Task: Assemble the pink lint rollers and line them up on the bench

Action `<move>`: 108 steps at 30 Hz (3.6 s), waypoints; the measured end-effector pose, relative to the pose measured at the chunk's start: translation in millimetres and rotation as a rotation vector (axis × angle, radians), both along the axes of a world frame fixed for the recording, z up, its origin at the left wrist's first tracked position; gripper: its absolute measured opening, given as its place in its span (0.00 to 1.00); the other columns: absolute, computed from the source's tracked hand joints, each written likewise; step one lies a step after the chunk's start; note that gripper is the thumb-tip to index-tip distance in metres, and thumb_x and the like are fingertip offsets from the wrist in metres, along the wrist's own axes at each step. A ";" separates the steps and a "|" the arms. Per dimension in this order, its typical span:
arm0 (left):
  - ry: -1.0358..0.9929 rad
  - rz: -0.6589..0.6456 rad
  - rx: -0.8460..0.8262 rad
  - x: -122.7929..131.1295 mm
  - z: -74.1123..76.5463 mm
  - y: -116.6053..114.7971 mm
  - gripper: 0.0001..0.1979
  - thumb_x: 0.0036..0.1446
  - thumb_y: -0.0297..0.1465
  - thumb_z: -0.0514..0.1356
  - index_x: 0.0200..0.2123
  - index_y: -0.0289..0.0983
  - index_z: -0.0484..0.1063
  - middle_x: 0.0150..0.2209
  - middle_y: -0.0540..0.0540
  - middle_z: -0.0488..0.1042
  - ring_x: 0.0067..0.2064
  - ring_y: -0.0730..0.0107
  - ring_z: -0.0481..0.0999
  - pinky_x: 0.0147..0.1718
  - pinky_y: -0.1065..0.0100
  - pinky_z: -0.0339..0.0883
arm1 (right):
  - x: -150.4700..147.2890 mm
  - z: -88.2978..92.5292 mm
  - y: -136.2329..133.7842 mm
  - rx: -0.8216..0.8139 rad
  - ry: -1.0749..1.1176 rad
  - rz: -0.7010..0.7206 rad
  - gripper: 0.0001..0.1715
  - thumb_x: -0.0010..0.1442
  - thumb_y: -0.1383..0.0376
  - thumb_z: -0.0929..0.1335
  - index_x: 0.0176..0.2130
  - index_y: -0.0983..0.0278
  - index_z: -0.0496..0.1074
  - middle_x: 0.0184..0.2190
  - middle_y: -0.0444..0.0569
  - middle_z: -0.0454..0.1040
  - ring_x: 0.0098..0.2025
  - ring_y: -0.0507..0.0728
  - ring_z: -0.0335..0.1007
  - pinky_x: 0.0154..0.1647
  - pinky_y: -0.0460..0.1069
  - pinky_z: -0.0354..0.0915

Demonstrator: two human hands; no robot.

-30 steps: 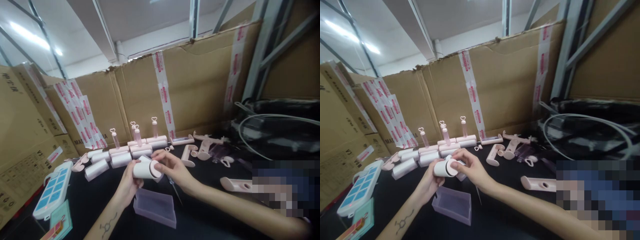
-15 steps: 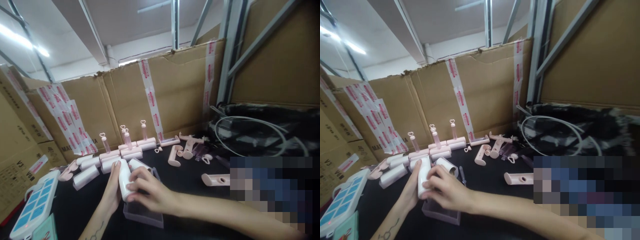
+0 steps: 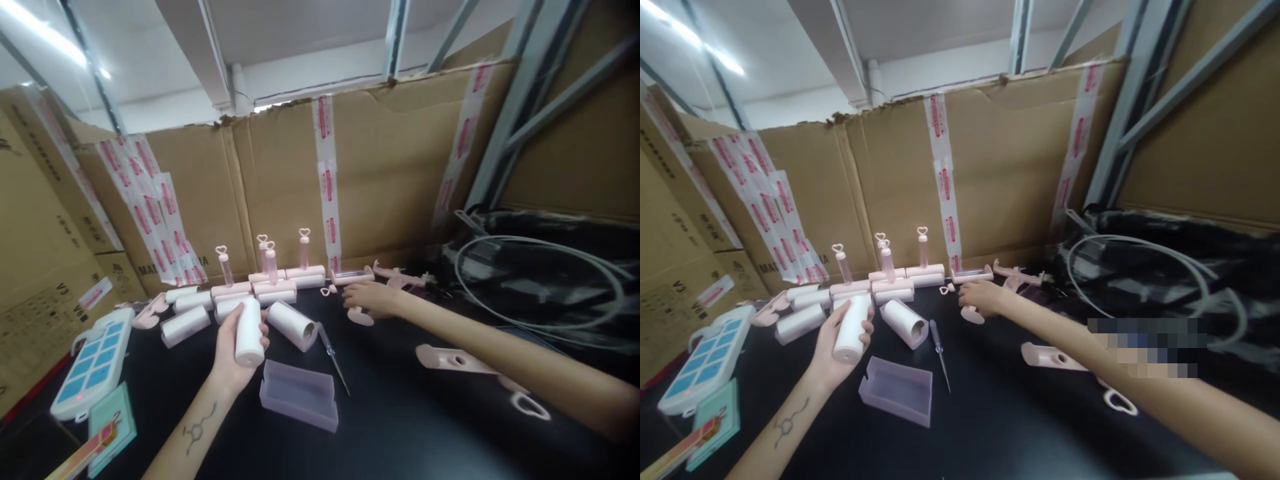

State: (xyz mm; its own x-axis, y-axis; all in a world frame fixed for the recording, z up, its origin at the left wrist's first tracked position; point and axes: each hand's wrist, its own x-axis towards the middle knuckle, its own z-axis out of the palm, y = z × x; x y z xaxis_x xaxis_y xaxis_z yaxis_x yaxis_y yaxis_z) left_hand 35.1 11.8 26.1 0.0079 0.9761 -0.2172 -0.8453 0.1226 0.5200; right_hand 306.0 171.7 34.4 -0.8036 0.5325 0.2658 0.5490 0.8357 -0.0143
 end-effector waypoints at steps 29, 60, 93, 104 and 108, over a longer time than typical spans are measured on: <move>0.649 0.526 0.382 53.4 18.0 43.3 0.17 0.53 0.41 0.60 0.44 0.44 0.62 0.39 0.49 0.72 0.37 0.69 0.74 0.31 0.73 0.68 | -124.4 41.6 -69.5 -0.340 0.832 -0.162 0.25 0.64 0.46 0.51 0.32 0.60 0.59 0.27 0.44 0.70 0.31 0.56 0.69 0.31 0.47 0.58; 2.032 -0.686 0.262 41.0 40.6 -109.6 0.17 0.50 0.40 0.58 0.41 0.40 0.60 0.37 0.45 0.74 0.34 0.58 0.78 0.24 0.71 0.61 | -48.8 42.6 -186.4 -0.714 0.068 0.426 0.10 0.46 0.72 0.67 0.31 0.68 0.76 0.27 0.46 0.73 0.27 0.51 0.68 0.29 0.43 0.60; 1.539 -0.294 0.371 -22.2 -86.3 -35.8 0.41 0.39 0.34 0.70 0.57 0.37 0.57 0.57 0.38 0.63 0.58 0.52 0.62 0.58 0.53 0.53 | -75.4 -5.9 -145.0 -0.339 0.214 0.194 0.22 0.58 0.57 0.66 0.51 0.62 0.69 0.39 0.52 0.69 0.40 0.58 0.65 0.43 0.52 0.60; 1.565 -0.413 0.426 -15.2 -64.9 -39.1 0.30 0.43 0.29 0.65 0.51 0.39 0.61 0.52 0.43 0.66 0.55 0.56 0.64 0.56 0.58 0.55 | -49.9 3.7 -117.9 -0.220 0.202 0.162 0.24 0.62 0.57 0.62 0.55 0.62 0.64 0.46 0.54 0.69 0.46 0.58 0.66 0.46 0.51 0.61; 1.590 -0.415 0.385 -13.0 -64.1 -39.1 0.30 0.40 0.25 0.64 0.50 0.40 0.62 0.52 0.44 0.67 0.54 0.56 0.65 0.55 0.58 0.55 | 6.0 26.7 -37.9 -0.024 0.007 -0.213 0.20 0.56 0.73 0.61 0.46 0.66 0.72 0.43 0.55 0.73 0.43 0.58 0.69 0.45 0.51 0.59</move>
